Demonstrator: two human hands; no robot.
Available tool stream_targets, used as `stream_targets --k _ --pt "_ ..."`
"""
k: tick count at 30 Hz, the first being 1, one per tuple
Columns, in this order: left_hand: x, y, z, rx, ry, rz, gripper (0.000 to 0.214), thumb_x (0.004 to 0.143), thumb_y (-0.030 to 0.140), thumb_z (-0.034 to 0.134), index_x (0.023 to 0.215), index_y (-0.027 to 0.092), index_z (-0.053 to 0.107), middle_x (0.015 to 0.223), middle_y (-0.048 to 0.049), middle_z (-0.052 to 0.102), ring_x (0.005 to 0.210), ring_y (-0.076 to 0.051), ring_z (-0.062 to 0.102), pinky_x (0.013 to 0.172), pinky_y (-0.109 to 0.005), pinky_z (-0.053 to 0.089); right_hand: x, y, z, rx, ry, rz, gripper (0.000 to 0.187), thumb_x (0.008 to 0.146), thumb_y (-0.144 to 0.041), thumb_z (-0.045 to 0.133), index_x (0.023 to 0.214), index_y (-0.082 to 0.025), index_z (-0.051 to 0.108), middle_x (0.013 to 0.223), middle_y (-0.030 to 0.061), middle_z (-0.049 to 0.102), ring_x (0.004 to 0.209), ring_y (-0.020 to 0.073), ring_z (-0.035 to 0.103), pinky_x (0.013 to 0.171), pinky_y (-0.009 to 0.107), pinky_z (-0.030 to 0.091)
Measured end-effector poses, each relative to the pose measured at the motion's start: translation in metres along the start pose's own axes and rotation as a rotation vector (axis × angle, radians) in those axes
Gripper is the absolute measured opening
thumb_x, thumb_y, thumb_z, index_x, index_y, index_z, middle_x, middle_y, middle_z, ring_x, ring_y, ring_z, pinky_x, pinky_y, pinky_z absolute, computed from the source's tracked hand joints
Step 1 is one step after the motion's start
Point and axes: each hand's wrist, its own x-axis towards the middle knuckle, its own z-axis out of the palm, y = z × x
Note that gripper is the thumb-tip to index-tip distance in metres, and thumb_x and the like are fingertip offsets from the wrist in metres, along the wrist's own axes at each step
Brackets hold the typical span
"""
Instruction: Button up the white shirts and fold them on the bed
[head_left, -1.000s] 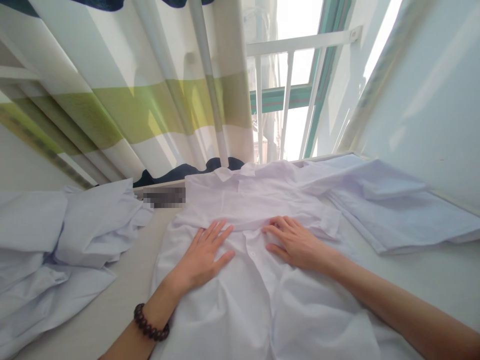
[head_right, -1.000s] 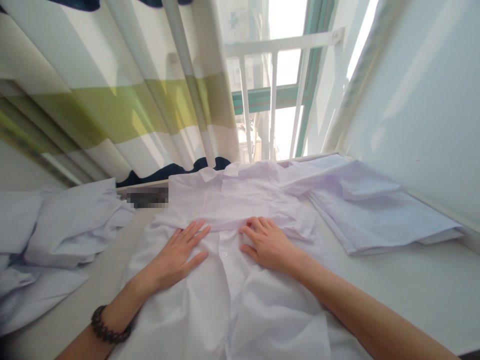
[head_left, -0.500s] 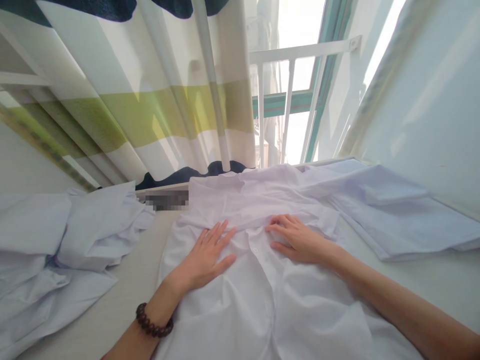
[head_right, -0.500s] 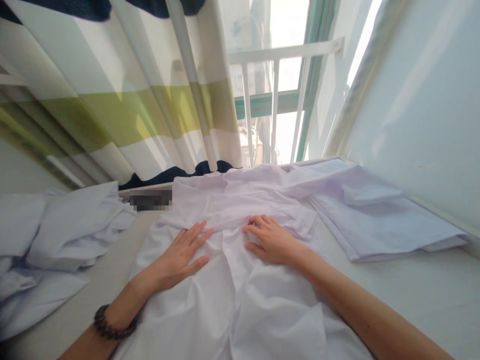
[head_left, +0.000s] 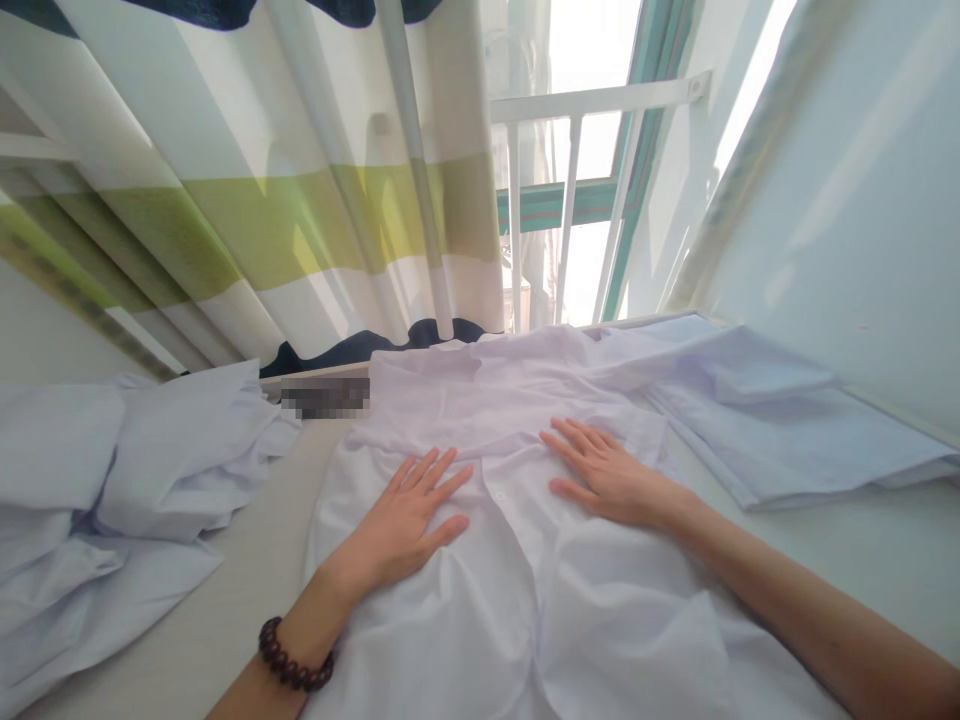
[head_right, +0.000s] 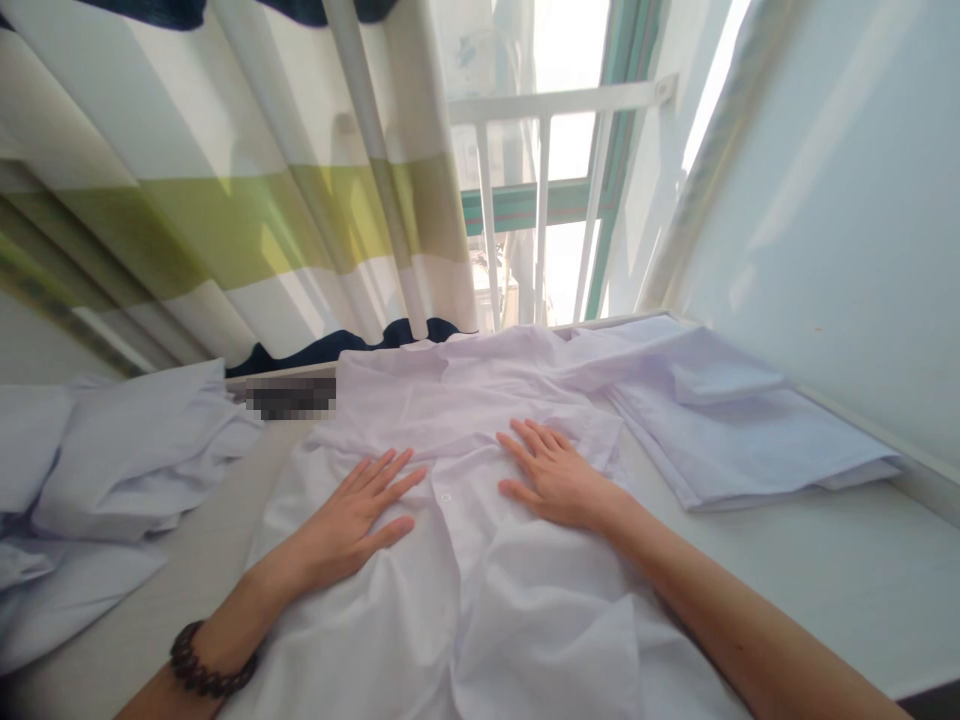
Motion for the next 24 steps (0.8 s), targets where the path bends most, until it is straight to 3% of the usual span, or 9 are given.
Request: stream_targets --k 3,5,9,11,13,16,18,21,24 --pt "0.008 -0.006 0.001 0.009 0.0 -0.062 0.055 0.1 0.054 0.034 0.152 0.037 0.03 0.163 -0.0025 0.023 0.149 -0.03 0.019 0.119 -0.057 0.015 -0.009 -0.003 -0.002 0.066 -0.021 -0.069 0.069 0.098 -0.057 0.036 0.156 -0.02 0.025 0.164 0.0138 0.015 0.15 0.0312 0.01 0.119 0.055 0.016" --pt "0.016 -0.011 0.001 -0.001 -0.017 -0.105 0.056 0.1 0.054 0.033 0.152 0.035 0.032 0.163 -0.0034 0.022 0.15 -0.031 0.018 0.119 -0.058 0.015 -0.016 -0.008 -0.007 0.17 -0.054 -0.182 0.066 0.095 -0.06 0.043 0.151 -0.026 0.036 0.163 0.0102 0.02 0.15 0.0302 0.012 0.119 0.052 0.019" --pt "0.02 -0.014 -0.008 -0.084 -0.009 -0.118 0.054 0.099 0.051 0.04 0.149 0.032 0.04 0.161 -0.0077 0.027 0.148 -0.034 0.021 0.117 -0.06 0.018 -0.027 -0.015 -0.017 0.328 -0.177 -0.404 0.048 0.083 -0.057 0.066 0.121 -0.029 0.066 0.145 0.0058 0.048 0.139 0.0281 0.036 0.113 0.043 0.032" --pt "0.006 -0.006 -0.022 -0.189 0.029 -0.079 0.048 0.097 0.047 0.046 0.141 0.03 0.05 0.156 -0.0101 0.035 0.144 -0.032 0.031 0.115 -0.056 0.027 -0.033 -0.019 -0.021 0.331 -0.16 -0.396 0.045 0.08 -0.052 0.071 0.118 -0.029 0.067 0.134 0.0068 0.053 0.126 0.0266 0.047 0.107 0.042 0.038" --pt "-0.017 0.007 -0.038 -0.338 0.045 -0.005 0.037 0.094 0.046 0.053 0.126 0.029 0.062 0.143 -0.0094 0.046 0.13 -0.026 0.045 0.109 -0.044 0.04 -0.041 -0.022 -0.024 0.34 -0.119 -0.368 0.045 0.078 -0.049 0.074 0.118 -0.028 0.066 0.124 0.0076 0.055 0.114 0.0245 0.053 0.098 0.04 0.044" --pt "-0.045 0.031 -0.055 -0.515 -0.108 0.168 0.023 0.085 0.048 0.068 0.094 0.028 0.072 0.11 -0.0041 0.057 0.101 -0.018 0.058 0.094 -0.03 0.049 -0.049 -0.028 -0.024 0.409 -0.154 -0.472 0.038 0.074 -0.046 0.079 0.105 -0.026 0.072 0.107 0.0055 0.057 0.099 0.0199 0.055 0.087 0.032 0.047" --pt "-0.049 0.043 -0.054 -0.538 -0.204 0.228 0.028 0.076 0.044 0.079 0.1 0.03 0.073 0.106 -0.003 0.057 0.098 -0.018 0.057 0.09 -0.028 0.05 -0.048 -0.032 -0.019 0.409 -0.194 -0.567 0.026 0.075 -0.04 0.08 0.095 -0.024 0.074 0.098 0.0044 0.059 0.092 0.0182 0.055 0.084 0.03 0.046" --pt "-0.042 0.053 -0.043 -0.52 -0.195 0.263 0.013 0.079 0.027 0.077 0.092 0.028 0.075 0.097 -0.0025 0.061 0.092 -0.017 0.058 0.086 -0.027 0.049 -0.043 -0.038 -0.01 0.386 -0.219 -0.639 0.009 0.081 -0.029 0.075 0.083 -0.02 0.074 0.084 0.0029 0.061 0.081 0.0157 0.054 0.082 0.029 0.044" --pt "-0.037 0.057 -0.043 -0.607 -0.168 0.284 0.006 0.084 0.021 0.071 0.08 0.022 0.074 0.081 -0.0017 0.064 0.076 -0.013 0.058 0.075 -0.024 0.048 -0.044 -0.042 -0.015 0.518 -0.217 -0.653 0.016 0.086 -0.031 0.069 0.077 -0.017 0.071 0.068 0.0002 0.059 0.066 0.012 0.051 0.071 0.026 0.044"
